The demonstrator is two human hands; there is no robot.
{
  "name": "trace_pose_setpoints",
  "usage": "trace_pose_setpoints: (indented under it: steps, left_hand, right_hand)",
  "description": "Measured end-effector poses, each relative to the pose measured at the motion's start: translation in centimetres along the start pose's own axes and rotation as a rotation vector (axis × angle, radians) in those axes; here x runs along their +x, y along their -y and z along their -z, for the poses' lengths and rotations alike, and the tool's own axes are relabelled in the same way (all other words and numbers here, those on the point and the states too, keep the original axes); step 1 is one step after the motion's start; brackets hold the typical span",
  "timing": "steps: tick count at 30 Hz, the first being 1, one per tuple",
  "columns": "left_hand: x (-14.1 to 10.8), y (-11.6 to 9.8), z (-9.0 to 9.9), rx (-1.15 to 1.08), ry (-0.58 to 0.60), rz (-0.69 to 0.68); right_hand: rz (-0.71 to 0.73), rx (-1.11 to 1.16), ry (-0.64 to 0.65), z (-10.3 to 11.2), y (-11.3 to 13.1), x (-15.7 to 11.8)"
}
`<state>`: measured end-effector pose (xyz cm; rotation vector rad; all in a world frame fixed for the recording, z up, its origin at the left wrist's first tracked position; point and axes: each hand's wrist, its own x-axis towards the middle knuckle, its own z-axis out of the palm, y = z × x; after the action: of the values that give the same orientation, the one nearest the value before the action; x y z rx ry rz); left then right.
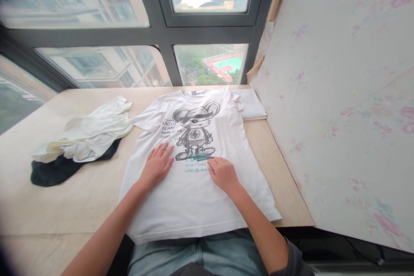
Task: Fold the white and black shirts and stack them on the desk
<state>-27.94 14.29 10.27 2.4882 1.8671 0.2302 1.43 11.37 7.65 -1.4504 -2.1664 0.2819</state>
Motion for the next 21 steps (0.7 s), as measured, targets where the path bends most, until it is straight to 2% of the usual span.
trace_pose_setpoints:
  steps: [3,5,8,10,13,16,18,21]
  left_hand:
    - [-2.1,0.0,0.5,0.009,0.011,0.019]
    - [-4.4,0.4,0.8,0.006,0.026,0.039]
    - [-9.3,1.9,1.2,-0.023,0.009,0.135]
    - [-13.2,2.9,1.5,-0.080,-0.055,0.251]
    - [-18.6,3.7,2.1,-0.273,-0.168,0.586]
    - [-21.9,2.9,2.7,-0.722,-0.153,0.950]
    - [-22.5,1.7,2.9,-0.978,-0.061,1.016]
    - [-21.9,-0.3,3.1,-1.125,0.113,0.949]
  right_hand:
    - [0.011,-0.003,-0.037,-0.5,-0.4,-0.4]
    - [0.020,-0.003,-0.050,-0.5,-0.6,-0.5]
    - [0.006,-0.049,-0.059,-0.5,-0.1,-0.7]
    - [-0.001,-0.085,-0.035,-0.6,0.9,-0.4]
    - [0.081,-0.071,0.070,-1.5,3.4,1.7]
    - [0.253,-0.007,0.183,-3.3,7.2,5.4]
    - [0.352,0.014,0.237,-5.0,10.0,8.1]
    - [0.424,0.026,0.274,-7.5,13.5,11.1]
